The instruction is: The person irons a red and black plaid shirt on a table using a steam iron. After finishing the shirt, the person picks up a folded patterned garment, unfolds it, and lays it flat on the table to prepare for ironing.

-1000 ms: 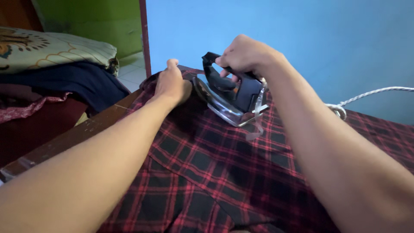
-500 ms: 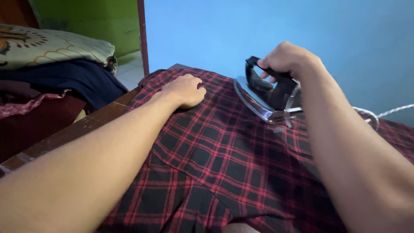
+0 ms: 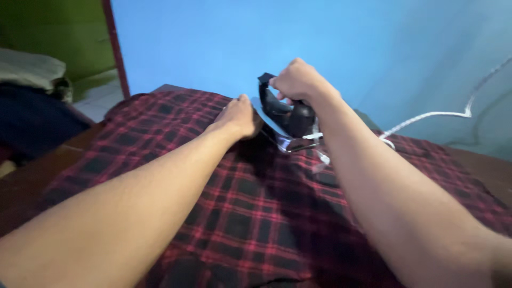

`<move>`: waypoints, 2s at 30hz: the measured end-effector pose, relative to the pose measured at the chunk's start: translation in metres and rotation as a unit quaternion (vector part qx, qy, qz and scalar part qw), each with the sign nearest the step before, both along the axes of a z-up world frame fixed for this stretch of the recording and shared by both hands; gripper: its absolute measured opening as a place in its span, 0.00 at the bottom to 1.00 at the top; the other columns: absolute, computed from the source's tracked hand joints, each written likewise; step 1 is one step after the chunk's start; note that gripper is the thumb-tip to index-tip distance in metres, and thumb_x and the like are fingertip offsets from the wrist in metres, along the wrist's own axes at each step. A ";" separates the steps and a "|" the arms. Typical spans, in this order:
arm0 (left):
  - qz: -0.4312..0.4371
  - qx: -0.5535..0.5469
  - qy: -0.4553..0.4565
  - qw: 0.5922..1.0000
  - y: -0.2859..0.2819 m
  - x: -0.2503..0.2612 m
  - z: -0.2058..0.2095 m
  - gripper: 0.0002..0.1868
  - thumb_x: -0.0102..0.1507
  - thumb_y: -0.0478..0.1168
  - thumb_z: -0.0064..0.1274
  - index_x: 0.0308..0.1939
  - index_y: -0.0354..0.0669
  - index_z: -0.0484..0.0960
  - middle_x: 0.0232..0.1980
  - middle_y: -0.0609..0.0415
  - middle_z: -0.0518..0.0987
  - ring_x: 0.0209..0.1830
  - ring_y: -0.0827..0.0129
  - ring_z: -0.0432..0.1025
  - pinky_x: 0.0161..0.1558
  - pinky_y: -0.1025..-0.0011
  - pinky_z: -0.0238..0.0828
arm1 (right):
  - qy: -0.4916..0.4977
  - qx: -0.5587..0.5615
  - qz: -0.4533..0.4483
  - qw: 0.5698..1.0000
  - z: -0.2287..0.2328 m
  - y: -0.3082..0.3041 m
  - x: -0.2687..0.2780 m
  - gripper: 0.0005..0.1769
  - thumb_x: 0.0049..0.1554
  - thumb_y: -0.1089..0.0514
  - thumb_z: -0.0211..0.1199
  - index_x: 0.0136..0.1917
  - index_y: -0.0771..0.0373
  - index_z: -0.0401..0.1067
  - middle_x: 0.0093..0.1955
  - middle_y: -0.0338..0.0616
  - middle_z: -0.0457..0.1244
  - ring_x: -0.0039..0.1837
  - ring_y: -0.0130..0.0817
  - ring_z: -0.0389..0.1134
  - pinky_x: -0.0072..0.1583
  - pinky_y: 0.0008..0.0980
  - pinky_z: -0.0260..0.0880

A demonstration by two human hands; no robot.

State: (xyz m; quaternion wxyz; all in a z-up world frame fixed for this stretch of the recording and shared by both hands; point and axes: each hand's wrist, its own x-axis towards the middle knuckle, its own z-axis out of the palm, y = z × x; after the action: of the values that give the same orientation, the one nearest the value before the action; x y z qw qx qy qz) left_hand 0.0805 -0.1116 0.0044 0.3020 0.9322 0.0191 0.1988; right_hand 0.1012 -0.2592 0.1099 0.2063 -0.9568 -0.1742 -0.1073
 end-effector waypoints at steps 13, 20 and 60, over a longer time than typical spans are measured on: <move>0.059 0.046 0.085 0.994 -0.023 -0.015 0.008 0.40 0.60 0.47 0.49 0.73 0.34 0.58 0.76 0.39 0.62 0.78 0.49 0.56 0.74 0.53 0.51 | 0.082 0.057 -0.030 0.995 0.015 -0.087 -0.016 0.13 0.61 0.53 0.63 0.43 0.66 0.78 0.33 0.40 0.69 0.29 0.27 0.62 0.34 0.34 0.65; 0.011 0.059 0.132 0.989 -0.071 -0.006 0.021 0.39 0.60 0.47 0.46 0.74 0.32 0.65 0.78 0.36 0.65 0.80 0.49 0.57 0.81 0.53 0.43 | 0.111 0.080 -0.079 0.987 0.015 -0.144 -0.001 0.14 0.61 0.54 0.64 0.48 0.69 0.78 0.36 0.45 0.69 0.29 0.27 0.62 0.34 0.33 0.65; -0.061 0.160 0.114 0.979 -0.103 -0.006 -0.002 0.40 0.67 0.56 0.31 0.79 0.37 0.51 0.85 0.46 0.44 0.85 0.54 0.37 0.79 0.49 0.30 | -0.001 0.018 0.058 0.998 -0.004 -0.167 0.007 0.18 0.54 0.44 0.68 0.46 0.60 0.85 0.29 0.39 0.67 0.27 0.26 0.61 0.31 0.30 0.61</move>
State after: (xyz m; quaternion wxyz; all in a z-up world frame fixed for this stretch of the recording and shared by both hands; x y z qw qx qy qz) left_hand 0.0748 -0.2144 0.0020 0.1563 0.9844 -0.0353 0.0726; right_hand 0.1082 -0.4257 0.1062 0.2292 -0.9413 -0.2272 -0.0990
